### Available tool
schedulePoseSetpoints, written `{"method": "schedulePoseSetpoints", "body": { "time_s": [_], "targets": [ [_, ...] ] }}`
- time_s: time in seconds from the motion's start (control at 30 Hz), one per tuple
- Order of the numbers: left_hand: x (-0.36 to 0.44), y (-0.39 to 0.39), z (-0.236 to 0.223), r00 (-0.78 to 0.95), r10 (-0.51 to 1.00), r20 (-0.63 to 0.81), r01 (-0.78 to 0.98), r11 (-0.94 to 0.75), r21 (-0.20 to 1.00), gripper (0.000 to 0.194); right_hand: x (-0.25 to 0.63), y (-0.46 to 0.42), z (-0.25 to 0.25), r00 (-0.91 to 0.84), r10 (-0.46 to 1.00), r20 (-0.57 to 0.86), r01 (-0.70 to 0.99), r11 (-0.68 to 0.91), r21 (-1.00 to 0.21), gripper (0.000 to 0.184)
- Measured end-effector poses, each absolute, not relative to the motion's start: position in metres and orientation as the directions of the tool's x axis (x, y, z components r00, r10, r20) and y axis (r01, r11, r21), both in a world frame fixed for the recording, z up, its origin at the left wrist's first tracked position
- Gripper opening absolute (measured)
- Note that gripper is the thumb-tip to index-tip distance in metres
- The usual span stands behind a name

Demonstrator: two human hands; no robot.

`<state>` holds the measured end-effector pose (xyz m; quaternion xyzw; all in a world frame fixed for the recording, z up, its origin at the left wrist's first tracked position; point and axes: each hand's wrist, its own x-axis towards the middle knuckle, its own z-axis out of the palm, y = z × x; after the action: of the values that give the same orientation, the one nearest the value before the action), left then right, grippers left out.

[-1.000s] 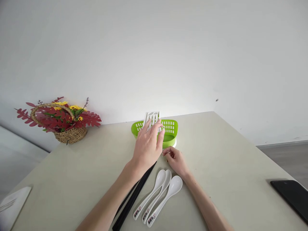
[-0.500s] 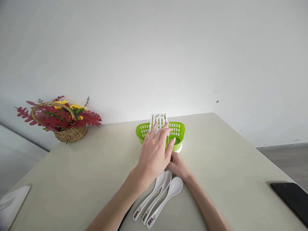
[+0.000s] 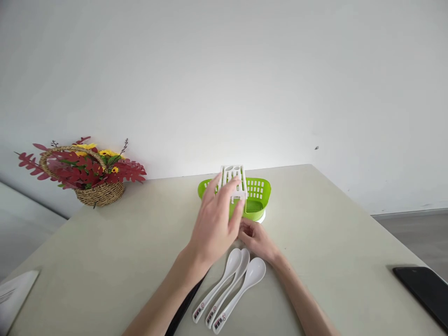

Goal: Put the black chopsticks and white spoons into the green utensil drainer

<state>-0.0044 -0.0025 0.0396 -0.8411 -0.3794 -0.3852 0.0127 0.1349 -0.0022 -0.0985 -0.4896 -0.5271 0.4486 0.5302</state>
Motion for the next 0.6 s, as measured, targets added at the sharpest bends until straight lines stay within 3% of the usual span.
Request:
{"method": "schedulePoseSetpoints", "body": {
  "time_s": [0.1, 0.2, 0.27, 0.33, 0.47, 0.6],
  "targets": [
    [-0.029, 0.006, 0.043, 0.244, 0.531, 0.812, 0.605, -0.737, 0.300, 0.024, 0.137, 0.000, -0.104, -0.207, 0.972, 0.110, -0.005, 0.111, -0.994, 0.025],
    [-0.057, 0.012, 0.032, 0.101, 0.548, 0.831, 0.594, -0.703, 0.391, 0.013, 0.139, 0.001, -0.108, -0.234, 0.967, 0.105, -0.004, 0.108, -0.994, 0.031],
    [-0.076, 0.011, 0.016, 0.084, 0.688, 0.721, 0.595, -0.615, 0.517, 0.014, 0.139, 0.001, -0.107, -0.234, 0.967, 0.097, 0.006, 0.101, -0.995, 0.035],
    [-0.093, 0.004, -0.003, 0.165, 0.835, 0.525, 0.619, -0.502, 0.605, 0.017, 0.141, -0.001, -0.103, -0.235, 0.968, 0.085, 0.020, 0.092, -0.996, 0.038],
    [-0.124, -0.021, -0.038, 0.342, 0.904, 0.257, 0.740, -0.427, 0.520, 0.023, 0.157, -0.014, -0.094, -0.191, 0.981, 0.032, 0.077, 0.048, -0.996, 0.043],
    [-0.147, -0.055, -0.058, 0.325, 0.933, 0.153, 0.804, -0.358, 0.475, 0.026, 0.184, -0.039, -0.091, 0.028, 0.999, -0.044, 0.185, -0.048, -0.982, 0.047]
  ]
}}
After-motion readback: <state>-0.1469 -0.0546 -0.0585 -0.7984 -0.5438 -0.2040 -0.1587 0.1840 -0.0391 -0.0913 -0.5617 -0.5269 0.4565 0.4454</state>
